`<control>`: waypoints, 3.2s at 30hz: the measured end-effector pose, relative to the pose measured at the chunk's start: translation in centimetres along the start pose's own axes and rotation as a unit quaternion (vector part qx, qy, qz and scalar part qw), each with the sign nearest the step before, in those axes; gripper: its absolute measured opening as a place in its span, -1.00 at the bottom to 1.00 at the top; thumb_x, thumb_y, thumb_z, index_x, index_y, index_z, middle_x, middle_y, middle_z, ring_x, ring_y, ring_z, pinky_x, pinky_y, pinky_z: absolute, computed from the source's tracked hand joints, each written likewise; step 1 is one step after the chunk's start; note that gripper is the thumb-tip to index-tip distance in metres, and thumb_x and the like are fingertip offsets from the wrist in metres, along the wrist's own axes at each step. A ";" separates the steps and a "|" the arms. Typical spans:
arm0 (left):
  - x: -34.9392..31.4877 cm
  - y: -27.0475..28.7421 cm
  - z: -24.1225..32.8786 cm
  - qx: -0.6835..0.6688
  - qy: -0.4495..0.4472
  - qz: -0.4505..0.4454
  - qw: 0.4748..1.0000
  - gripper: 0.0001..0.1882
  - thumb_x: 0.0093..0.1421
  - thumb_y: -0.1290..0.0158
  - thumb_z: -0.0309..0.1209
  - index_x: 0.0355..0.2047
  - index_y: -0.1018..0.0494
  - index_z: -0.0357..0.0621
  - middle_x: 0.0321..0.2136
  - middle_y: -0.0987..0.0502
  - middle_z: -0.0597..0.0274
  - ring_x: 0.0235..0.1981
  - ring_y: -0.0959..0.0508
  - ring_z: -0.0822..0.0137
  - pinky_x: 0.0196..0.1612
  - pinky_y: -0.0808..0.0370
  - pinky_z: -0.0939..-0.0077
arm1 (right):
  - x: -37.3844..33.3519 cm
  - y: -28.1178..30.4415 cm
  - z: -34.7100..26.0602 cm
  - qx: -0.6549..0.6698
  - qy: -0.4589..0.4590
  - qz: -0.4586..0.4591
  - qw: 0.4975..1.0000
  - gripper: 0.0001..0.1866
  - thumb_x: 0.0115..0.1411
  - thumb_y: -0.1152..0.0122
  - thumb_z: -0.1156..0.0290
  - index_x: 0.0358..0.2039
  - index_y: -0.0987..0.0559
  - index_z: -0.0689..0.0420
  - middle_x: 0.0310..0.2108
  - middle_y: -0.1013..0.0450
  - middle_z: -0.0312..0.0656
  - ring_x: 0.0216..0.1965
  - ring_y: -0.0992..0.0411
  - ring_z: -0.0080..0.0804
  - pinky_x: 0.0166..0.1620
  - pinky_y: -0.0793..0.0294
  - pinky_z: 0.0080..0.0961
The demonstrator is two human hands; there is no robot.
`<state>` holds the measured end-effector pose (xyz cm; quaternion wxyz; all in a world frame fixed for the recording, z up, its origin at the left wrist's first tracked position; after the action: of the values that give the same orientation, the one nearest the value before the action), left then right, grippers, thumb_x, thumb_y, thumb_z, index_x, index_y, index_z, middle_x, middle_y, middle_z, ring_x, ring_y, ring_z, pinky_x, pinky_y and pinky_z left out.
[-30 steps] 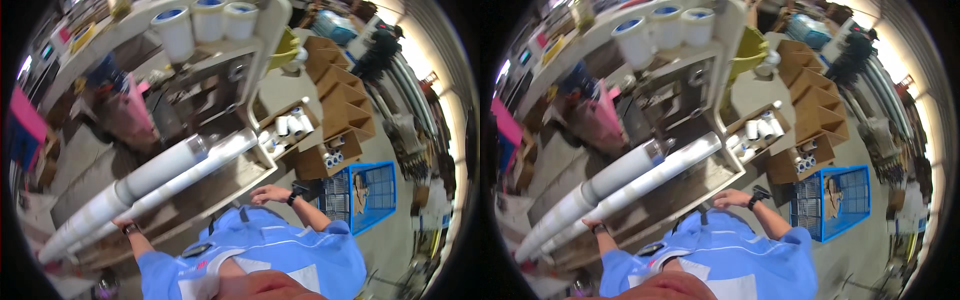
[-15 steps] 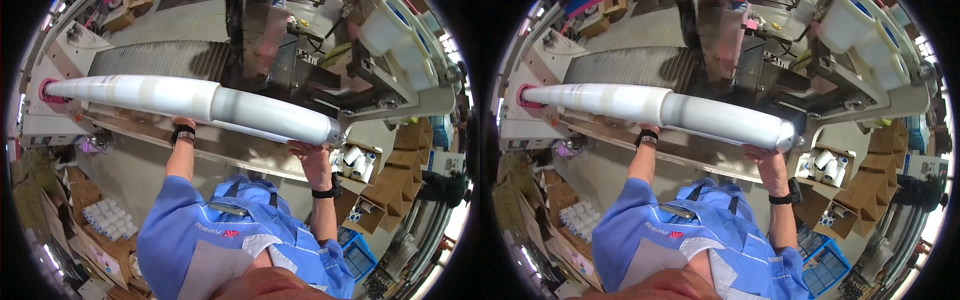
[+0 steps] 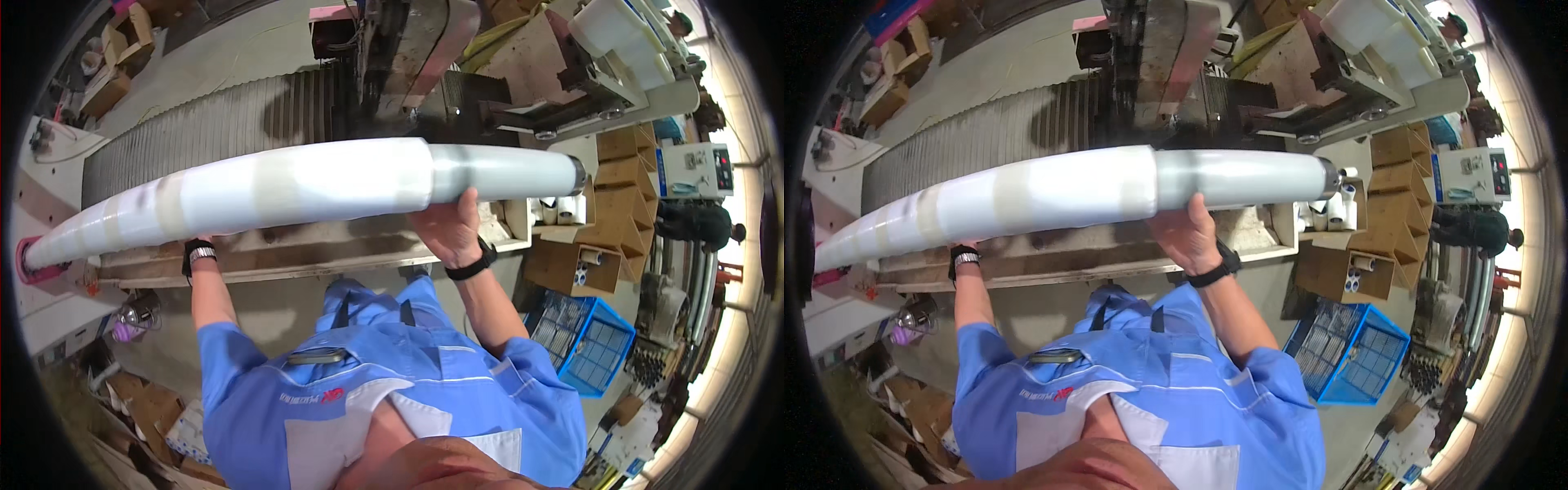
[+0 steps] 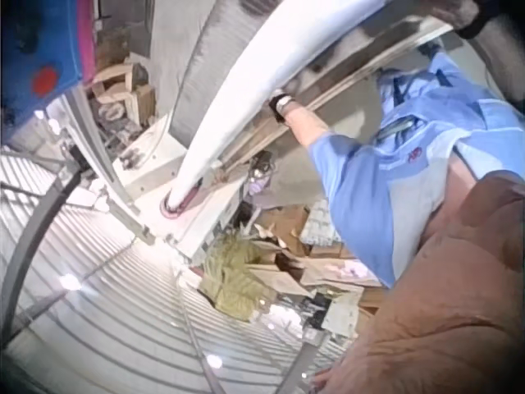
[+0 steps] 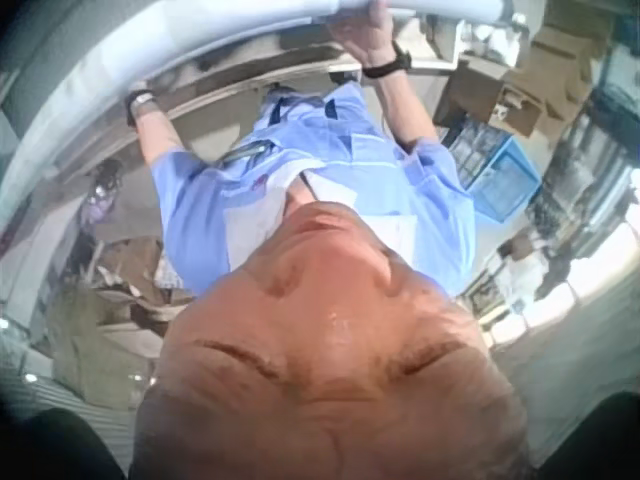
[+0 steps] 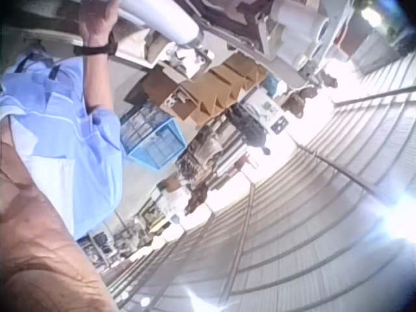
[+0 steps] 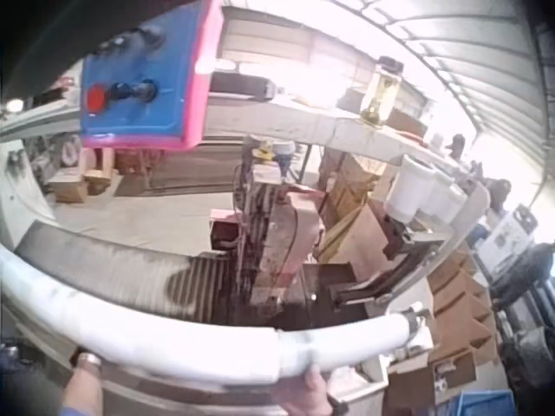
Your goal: Operating an industrial rolling machine, handling large rolls of material and replacing cardboard cores.
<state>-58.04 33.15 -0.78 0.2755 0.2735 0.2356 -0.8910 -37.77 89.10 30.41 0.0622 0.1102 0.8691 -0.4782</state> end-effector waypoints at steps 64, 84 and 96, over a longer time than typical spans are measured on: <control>-60.6 -44.8 31.1 0.339 -0.865 -0.171 0.328 -0.71 0.20 -0.17 -0.16 -0.28 -0.63 -0.12 -0.24 -0.65 0.19 -0.28 -0.61 0.11 -0.13 -0.51 0.31 | -21.4 23.1 7.4 -0.178 0.005 0.337 0.924 -0.74 0.30 -0.23 0.34 -0.14 -0.57 0.28 -0.32 -0.59 -0.12 -0.34 -0.58 -0.41 -0.27 -0.58 -0.52; -57.1 -42.9 27.7 0.436 -0.849 -0.153 0.255 -0.55 0.24 -0.09 -0.17 0.08 -0.51 -0.09 0.29 -0.34 0.29 0.13 -0.46 0.00 0.29 -0.27 0.24 | -24.4 25.5 9.0 -0.255 -0.078 0.332 0.905 -0.75 0.28 -0.25 0.37 -0.17 -0.56 0.30 -0.39 -0.54 -0.20 -0.45 -0.47 -0.55 -0.36 -0.49 -0.59; -59.1 -42.0 27.7 0.432 -0.809 -0.202 0.343 -0.56 0.09 -0.17 -0.28 -0.06 -0.55 -0.27 0.12 -0.47 -0.09 0.05 -0.49 -0.15 0.19 -0.39 0.14 | -28.1 26.3 10.5 -0.220 -0.104 0.368 0.897 -0.75 0.25 -0.26 0.39 -0.19 -0.57 0.34 -0.45 -0.50 -0.27 -0.53 -0.31 -0.67 -0.43 -0.30 -0.72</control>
<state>-52.67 69.72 67.45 -0.0131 -0.5559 -0.4718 -0.6843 -3.97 90.19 9.32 0.3463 0.3553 0.8382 -0.2262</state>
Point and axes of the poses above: each hand's wrist, its own x-axis towards the middle knuckle, its own y-axis out of the back of the hand, z = x × y, the point moved 10 cm from there along x, towards the middle knuckle
